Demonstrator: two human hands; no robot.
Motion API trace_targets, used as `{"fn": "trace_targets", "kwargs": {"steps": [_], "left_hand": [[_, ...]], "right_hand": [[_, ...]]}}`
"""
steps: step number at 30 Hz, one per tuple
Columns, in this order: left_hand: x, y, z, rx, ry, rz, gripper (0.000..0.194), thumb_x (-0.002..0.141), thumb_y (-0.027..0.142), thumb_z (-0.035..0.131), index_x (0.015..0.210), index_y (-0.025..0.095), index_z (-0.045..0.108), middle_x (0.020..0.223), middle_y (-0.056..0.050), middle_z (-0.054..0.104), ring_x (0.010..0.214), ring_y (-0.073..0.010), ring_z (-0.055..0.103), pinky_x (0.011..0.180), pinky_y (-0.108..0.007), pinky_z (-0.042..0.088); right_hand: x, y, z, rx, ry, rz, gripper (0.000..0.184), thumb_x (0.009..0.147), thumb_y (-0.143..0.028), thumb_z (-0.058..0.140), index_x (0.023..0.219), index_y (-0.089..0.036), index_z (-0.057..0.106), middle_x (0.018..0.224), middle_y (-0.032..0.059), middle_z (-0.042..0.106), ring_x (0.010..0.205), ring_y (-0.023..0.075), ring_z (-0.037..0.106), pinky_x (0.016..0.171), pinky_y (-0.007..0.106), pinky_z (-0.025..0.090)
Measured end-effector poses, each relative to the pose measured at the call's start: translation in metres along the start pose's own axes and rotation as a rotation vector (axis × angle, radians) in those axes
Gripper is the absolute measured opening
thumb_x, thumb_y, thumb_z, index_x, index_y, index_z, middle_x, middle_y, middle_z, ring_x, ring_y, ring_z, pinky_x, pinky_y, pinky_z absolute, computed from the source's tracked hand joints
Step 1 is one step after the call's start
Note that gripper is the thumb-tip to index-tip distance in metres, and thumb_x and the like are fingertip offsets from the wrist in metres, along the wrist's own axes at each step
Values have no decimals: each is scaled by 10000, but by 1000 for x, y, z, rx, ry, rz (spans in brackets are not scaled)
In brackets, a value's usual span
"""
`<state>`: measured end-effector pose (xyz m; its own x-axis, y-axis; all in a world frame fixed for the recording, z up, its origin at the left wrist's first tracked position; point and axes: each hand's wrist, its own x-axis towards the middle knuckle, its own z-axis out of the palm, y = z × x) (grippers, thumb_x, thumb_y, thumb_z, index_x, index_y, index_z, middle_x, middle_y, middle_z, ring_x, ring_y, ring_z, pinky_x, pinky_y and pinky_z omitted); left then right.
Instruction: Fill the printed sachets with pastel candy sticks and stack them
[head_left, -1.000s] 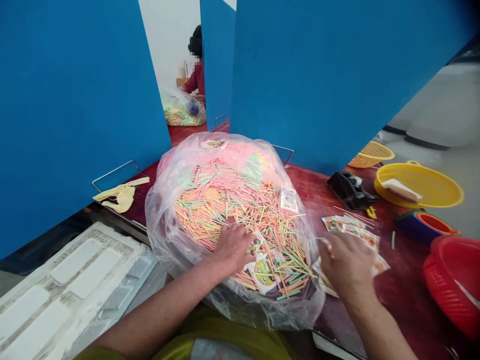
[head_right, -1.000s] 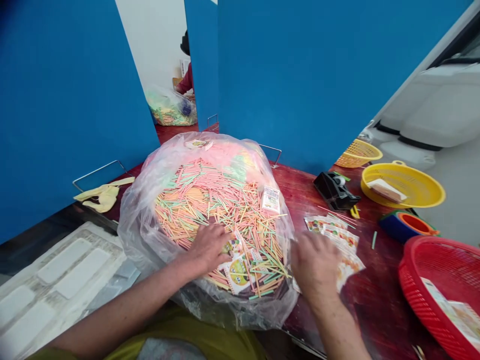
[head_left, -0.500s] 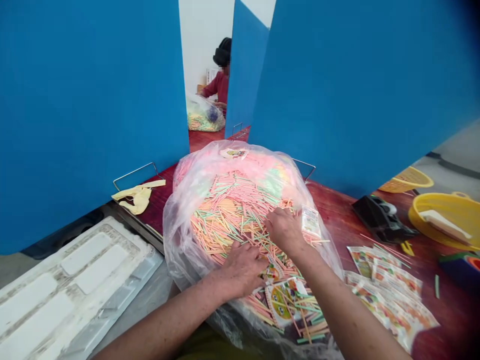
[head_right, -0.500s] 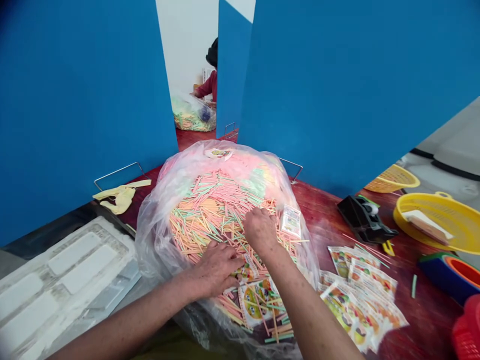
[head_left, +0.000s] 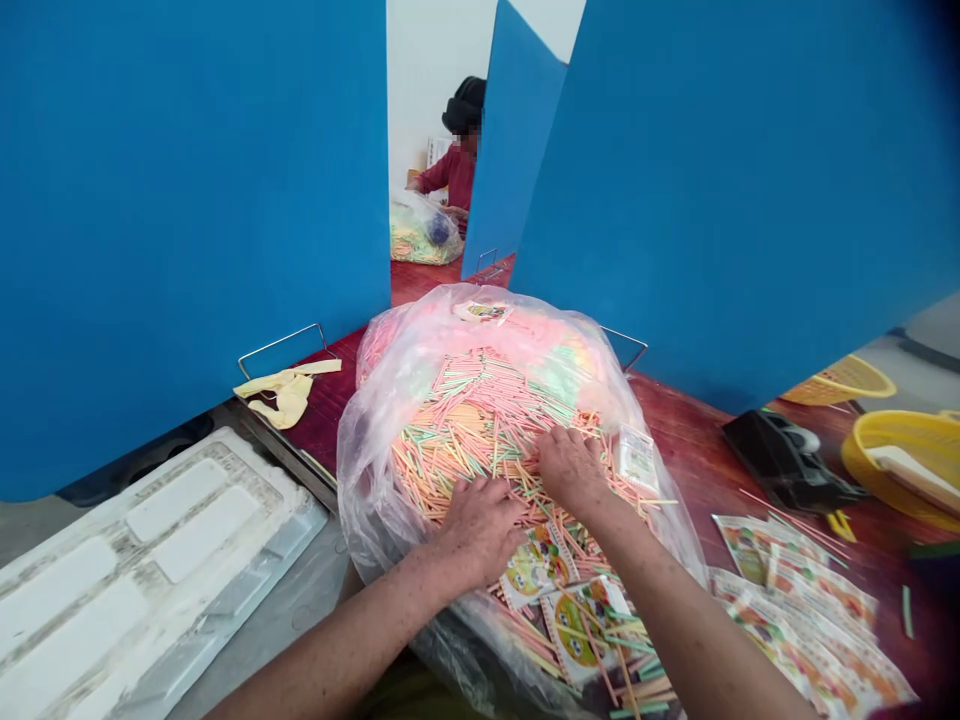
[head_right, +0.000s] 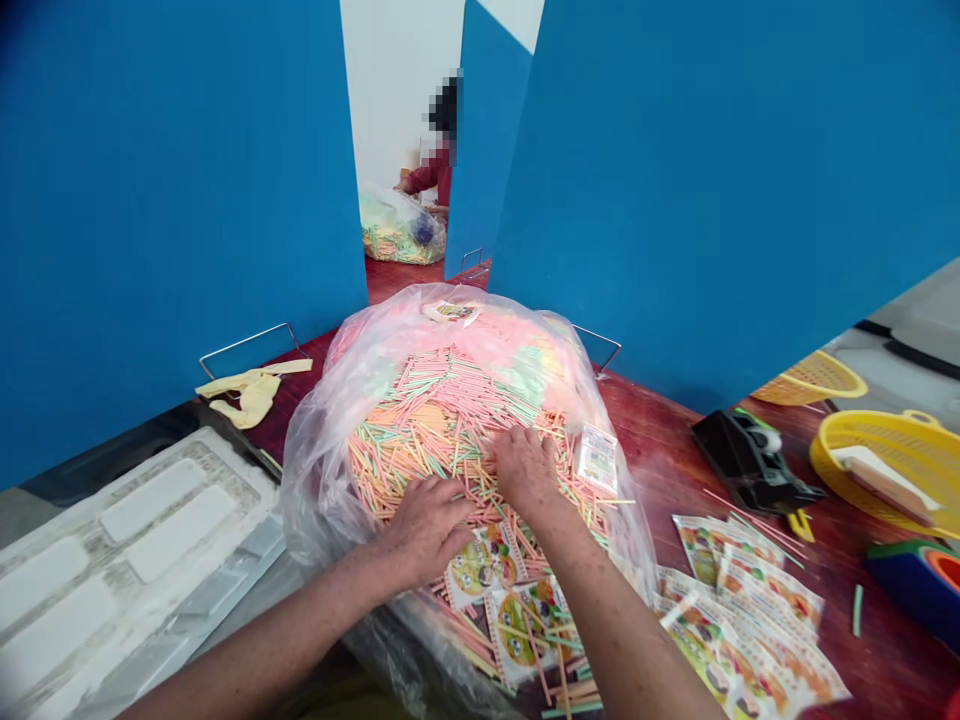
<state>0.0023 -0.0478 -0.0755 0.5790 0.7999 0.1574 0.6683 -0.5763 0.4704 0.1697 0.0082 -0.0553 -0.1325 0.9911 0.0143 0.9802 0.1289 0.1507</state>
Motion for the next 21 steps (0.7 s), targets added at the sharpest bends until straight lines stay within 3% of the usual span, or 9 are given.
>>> {"fn": "trace_targets", "kwargs": {"steps": [3, 6, 8, 11, 13, 16, 20, 21], "left_hand": [[8, -6, -3, -185, 158, -49, 238, 823, 274, 459, 981, 158, 593, 1017, -100, 561, 969, -237, 471, 862, -401, 353], [27, -9, -6, -609, 283, -133, 298, 844, 340, 432, 1023, 142, 565, 1032, -103, 561, 988, -212, 483, 870, -343, 370], [42, -7, -4, -975, 257, -190, 341, 853, 426, 402, 964, 151, 572, 967, -77, 581, 924, -185, 512, 819, -305, 397], [57, 4, 6, -1389, 151, -214, 365, 795, 497, 482, 817, 143, 567, 783, -33, 577, 769, -143, 525, 728, -262, 414], [60, 14, 13, -1503, 208, -275, 341, 751, 477, 555, 796, 138, 554, 733, -14, 564, 714, -126, 517, 696, -245, 411], [58, 21, 13, -1501, 402, -391, 305, 769, 436, 547, 860, 145, 568, 749, -19, 579, 723, -129, 531, 694, -241, 413], [56, 3, -14, -1514, 703, -493, 213, 807, 369, 517, 794, 161, 562, 899, -50, 614, 851, -144, 564, 702, -233, 430], [54, -5, -22, -1587, 728, -524, 206, 825, 366, 489, 793, 169, 543, 895, -47, 616, 827, -142, 575, 675, -240, 440]], "right_hand": [[-5, 9, -13, 60, 32, 43, 171, 810, -146, 373, 876, -135, 531, 928, 143, 561, 917, 268, 477, 800, 410, 300], [-13, 14, -24, 191, 24, 26, 188, 875, -255, 313, 833, -177, 479, 732, 55, 563, 711, 182, 510, 710, 327, 350], [-18, 12, -25, 453, -5, -3, 226, 896, -309, 265, 815, -197, 444, 644, 3, 525, 598, 142, 479, 614, 274, 362], [-25, 0, -17, 897, -43, -81, 165, 863, -295, 312, 847, -197, 445, 656, -18, 508, 606, 128, 468, 574, 252, 374], [-26, -10, -12, 1029, -82, -138, 151, 813, -225, 355, 900, -184, 471, 695, -19, 515, 649, 125, 476, 593, 248, 388], [-24, -22, -19, 1099, -180, -219, 197, 774, -185, 375, 921, -172, 506, 725, -20, 525, 681, 117, 483, 618, 240, 397], [-16, -20, -38, 942, -129, -166, 184, 765, -199, 411, 878, -176, 554, 734, -13, 542, 701, 126, 489, 664, 252, 393], [-15, -17, -40, 885, -100, -134, 181, 765, -199, 415, 864, -179, 565, 730, -9, 546, 707, 131, 491, 672, 256, 393]]}}
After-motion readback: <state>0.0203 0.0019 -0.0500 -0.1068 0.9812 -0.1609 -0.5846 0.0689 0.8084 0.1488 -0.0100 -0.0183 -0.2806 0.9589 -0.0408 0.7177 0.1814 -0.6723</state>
